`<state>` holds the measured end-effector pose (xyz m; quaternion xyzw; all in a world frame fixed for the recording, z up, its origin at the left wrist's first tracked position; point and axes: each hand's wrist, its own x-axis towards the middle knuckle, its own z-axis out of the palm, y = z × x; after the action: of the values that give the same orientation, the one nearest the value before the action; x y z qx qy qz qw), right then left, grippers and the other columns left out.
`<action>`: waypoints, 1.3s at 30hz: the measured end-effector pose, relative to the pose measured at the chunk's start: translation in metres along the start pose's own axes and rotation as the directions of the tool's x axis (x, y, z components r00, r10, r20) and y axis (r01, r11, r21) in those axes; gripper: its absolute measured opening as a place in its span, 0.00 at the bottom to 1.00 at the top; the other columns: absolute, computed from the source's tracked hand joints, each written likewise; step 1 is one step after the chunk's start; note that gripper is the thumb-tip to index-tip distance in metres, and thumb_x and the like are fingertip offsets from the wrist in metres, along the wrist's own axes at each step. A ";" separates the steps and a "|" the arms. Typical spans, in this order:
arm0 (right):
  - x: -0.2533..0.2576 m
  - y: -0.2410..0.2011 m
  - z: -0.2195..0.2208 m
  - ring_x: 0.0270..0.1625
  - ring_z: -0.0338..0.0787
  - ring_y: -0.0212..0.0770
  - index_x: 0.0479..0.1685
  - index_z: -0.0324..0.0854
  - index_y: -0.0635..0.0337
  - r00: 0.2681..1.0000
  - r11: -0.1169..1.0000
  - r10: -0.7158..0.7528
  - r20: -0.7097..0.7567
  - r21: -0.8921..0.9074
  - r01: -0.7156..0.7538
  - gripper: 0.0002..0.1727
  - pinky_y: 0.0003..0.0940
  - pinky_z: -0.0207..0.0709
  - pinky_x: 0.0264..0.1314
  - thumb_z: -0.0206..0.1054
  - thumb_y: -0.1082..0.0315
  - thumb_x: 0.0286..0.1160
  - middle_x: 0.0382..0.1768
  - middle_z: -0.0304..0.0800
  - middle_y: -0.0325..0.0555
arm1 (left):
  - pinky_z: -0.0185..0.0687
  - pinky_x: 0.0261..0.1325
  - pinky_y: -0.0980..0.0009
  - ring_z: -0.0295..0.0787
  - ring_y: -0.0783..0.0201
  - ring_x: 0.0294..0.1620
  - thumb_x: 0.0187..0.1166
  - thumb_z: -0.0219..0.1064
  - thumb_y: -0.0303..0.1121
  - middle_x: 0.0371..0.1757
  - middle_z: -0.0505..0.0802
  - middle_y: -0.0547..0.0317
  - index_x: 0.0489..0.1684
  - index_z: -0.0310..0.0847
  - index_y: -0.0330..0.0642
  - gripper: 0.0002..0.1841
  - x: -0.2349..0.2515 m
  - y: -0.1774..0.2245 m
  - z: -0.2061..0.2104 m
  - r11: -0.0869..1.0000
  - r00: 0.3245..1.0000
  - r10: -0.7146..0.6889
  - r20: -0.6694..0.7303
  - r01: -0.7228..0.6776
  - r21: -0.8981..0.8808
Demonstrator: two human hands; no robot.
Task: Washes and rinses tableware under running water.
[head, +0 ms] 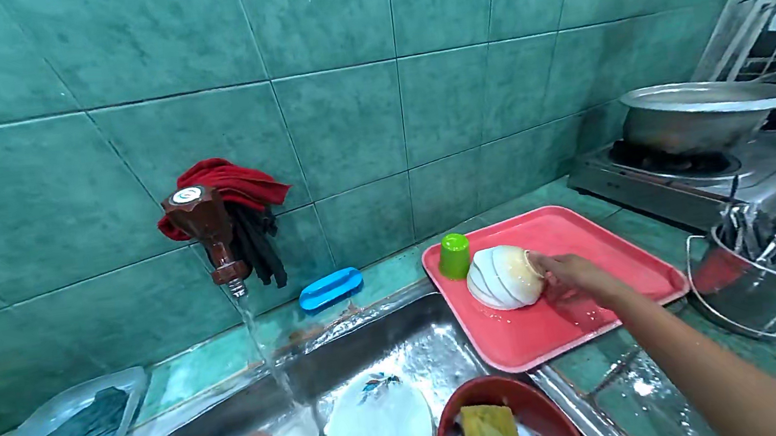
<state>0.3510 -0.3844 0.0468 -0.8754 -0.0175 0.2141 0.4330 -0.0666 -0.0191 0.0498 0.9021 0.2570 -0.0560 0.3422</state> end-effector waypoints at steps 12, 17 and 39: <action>-0.155 -0.105 0.234 0.84 0.74 0.53 0.83 0.74 0.54 0.477 0.468 -0.855 0.204 -0.096 0.879 0.25 0.57 0.68 0.85 0.54 0.62 0.91 0.84 0.72 0.53 | 0.82 0.57 0.50 0.86 0.49 0.52 0.95 0.48 0.43 0.53 0.87 0.38 0.69 0.74 0.32 0.22 0.088 0.047 -0.015 0.755 0.915 -0.260 -0.310 -0.007 -0.656; -0.171 -0.125 0.326 0.96 0.50 0.54 0.93 0.62 0.44 0.488 0.507 -0.790 0.370 -0.052 0.860 0.30 0.72 0.45 0.91 0.39 0.51 0.95 0.93 0.57 0.45 | 0.84 0.42 0.62 0.87 0.58 0.40 0.97 0.43 0.41 0.46 0.87 0.44 0.69 0.71 0.31 0.21 0.065 0.041 0.007 0.310 0.831 -0.472 -0.294 -0.155 -0.938; -0.149 -0.172 0.313 0.64 0.83 0.60 0.52 0.90 0.65 0.496 0.505 -0.793 0.352 -0.074 0.860 0.16 0.58 0.76 0.69 0.74 0.61 0.75 0.56 0.86 0.61 | 0.87 0.57 0.43 0.87 0.38 0.62 0.91 0.50 0.37 0.69 0.82 0.33 0.85 0.58 0.44 0.24 0.057 0.006 0.025 -0.268 0.909 -0.413 0.055 -0.064 -0.961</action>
<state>0.1202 -0.0740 0.0655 -0.7641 -0.5228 0.0929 0.3662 -0.0126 -0.0148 0.0189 0.2308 0.3812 0.2547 0.8582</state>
